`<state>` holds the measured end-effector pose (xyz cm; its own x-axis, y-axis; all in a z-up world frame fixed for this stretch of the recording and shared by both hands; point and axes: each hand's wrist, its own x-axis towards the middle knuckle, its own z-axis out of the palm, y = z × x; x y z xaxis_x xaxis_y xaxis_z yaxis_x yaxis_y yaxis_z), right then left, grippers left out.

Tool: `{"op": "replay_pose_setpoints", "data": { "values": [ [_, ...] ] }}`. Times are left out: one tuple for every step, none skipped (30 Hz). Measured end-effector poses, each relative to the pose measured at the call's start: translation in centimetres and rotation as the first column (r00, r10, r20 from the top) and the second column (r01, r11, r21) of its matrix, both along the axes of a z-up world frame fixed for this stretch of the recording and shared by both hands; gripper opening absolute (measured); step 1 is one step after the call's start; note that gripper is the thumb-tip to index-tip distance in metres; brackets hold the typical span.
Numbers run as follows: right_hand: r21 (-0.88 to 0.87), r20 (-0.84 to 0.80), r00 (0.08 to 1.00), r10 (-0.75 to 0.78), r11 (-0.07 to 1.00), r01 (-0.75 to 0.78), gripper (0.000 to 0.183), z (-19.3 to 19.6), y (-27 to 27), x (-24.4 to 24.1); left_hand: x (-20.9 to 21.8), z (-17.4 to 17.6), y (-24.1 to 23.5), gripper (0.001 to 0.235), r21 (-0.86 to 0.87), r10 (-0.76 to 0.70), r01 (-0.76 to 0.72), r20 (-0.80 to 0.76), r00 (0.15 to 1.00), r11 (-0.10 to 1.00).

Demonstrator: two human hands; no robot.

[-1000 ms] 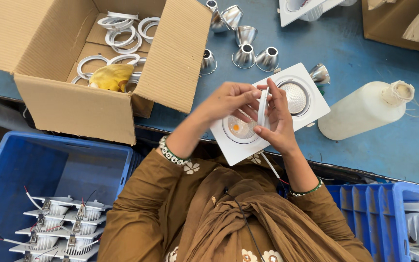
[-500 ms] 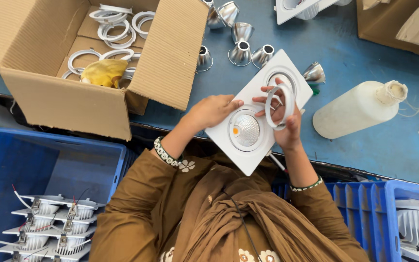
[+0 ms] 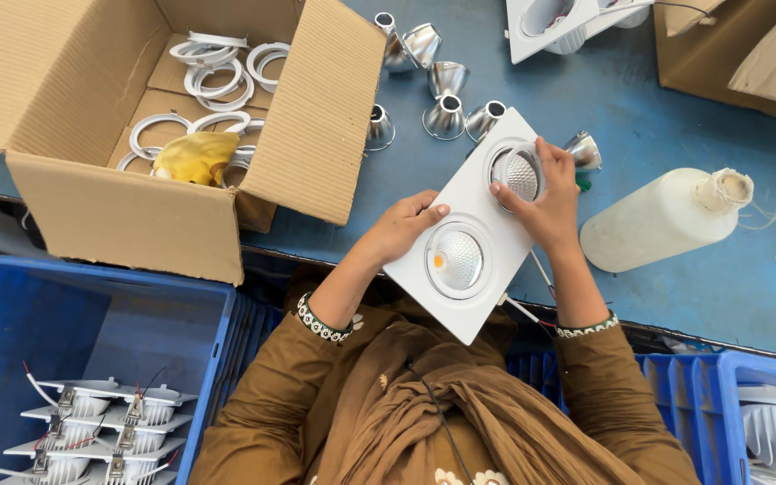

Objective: The person assembles a dual recessed LED light fixture by inserting LED modules, wiping the interior with a cloth, and fitting reflectors and white plastic rings. The person places the completed unit into a blue crate and repeats the process with another fixture.

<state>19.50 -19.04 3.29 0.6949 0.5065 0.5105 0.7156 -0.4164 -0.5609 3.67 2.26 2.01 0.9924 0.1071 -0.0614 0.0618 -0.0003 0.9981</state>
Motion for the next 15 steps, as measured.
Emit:
{"op": "replay_pose_setpoints", "data": {
  "values": [
    [-0.026,0.007,0.999,-0.046,0.999,0.047,0.095,-0.3,0.4,-0.1,-0.2,0.2,-0.1,0.039,0.016,0.006,-0.006,-0.007,1.000,1.000],
    [-0.053,0.016,0.996,-0.093,0.994,0.094,0.094,-0.6,0.6,-0.2,-0.3,0.4,-0.2,0.039,0.030,0.011,-0.011,-0.015,1.000,0.999],
    [-0.038,0.012,0.996,-0.092,0.995,0.092,0.094,-0.8,0.7,-0.3,-0.5,0.7,-0.4,0.040,0.044,0.016,-0.015,-0.022,1.000,0.999],
    [-0.023,0.007,0.996,-0.090,0.996,0.091,0.095,-0.8,0.8,-0.4,-0.5,1.0,-0.4,0.040,0.043,0.018,-0.016,-0.037,0.999,0.999],
    [-0.008,0.002,0.996,-0.089,0.996,0.089,0.095,-0.8,0.9,-0.5,-0.5,1.3,-0.5,0.041,0.041,0.019,-0.017,-0.052,0.998,0.999],
    [-0.016,0.002,0.994,-0.106,0.994,0.106,0.095,-0.9,0.9,-0.7,-0.6,1.5,-0.6,0.041,0.041,0.020,-0.017,-0.067,0.998,0.999],
    [-0.024,0.002,0.992,-0.123,0.992,0.123,0.096,-0.8,0.9,-0.9,-0.7,1.7,-0.8,0.041,0.044,0.018,-0.016,-0.054,0.998,0.999],
    [-0.031,0.002,0.990,-0.141,0.990,0.141,0.096,-0.8,0.9,-1.1,-0.8,1.8,-0.9,0.041,0.048,0.015,-0.013,-0.041,0.999,0.999],
    [-0.051,0.011,0.986,-0.166,0.985,0.166,0.095,-0.8,0.9,-1.3,-0.8,1.9,-1.1,0.041,0.051,0.012,-0.011,-0.029,1.000,0.999],
    [-0.069,0.021,0.982,-0.190,0.979,0.191,0.094,-0.8,1.0,-1.5,-0.8,1.9,-1.2,0.041,0.049,0.008,-0.008,-0.011,1.000,0.999],
    [-0.088,0.032,0.976,-0.214,0.972,0.216,0.093,-0.8,1.0,-1.6,-0.9,1.9,-1.2,0.042,0.048,0.005,-0.005,0.006,1.000,0.999],
    [-0.095,0.039,0.974,-0.222,0.970,0.224,0.092,-0.7,1.2,-1.8,-0.9,1.9,-1.2,0.042,0.045,0.003,-0.004,0.023,1.000,0.999],
    [-0.102,0.046,0.972,-0.229,0.967,0.232,0.091,-0.7,1.3,-1.9,-0.9,1.9,-1.2,0.041,0.042,0.003,-0.004,0.010,1.000,0.999],
    [-0.109,0.053,0.971,-0.235,0.965,0.239,0.091,-0.6,1.4,-2.0,-0.9,1.9,-1.0,0.041,0.039,0.005,-0.004,-0.005,1.000,0.999],
    [-0.111,0.053,0.971,-0.234,0.965,0.239,0.090,-0.5,1.5,-2.0,-0.9,1.8,-1.0,0.041,0.036,0.006,-0.005,-0.020,1.000,0.999]
  ]
}}
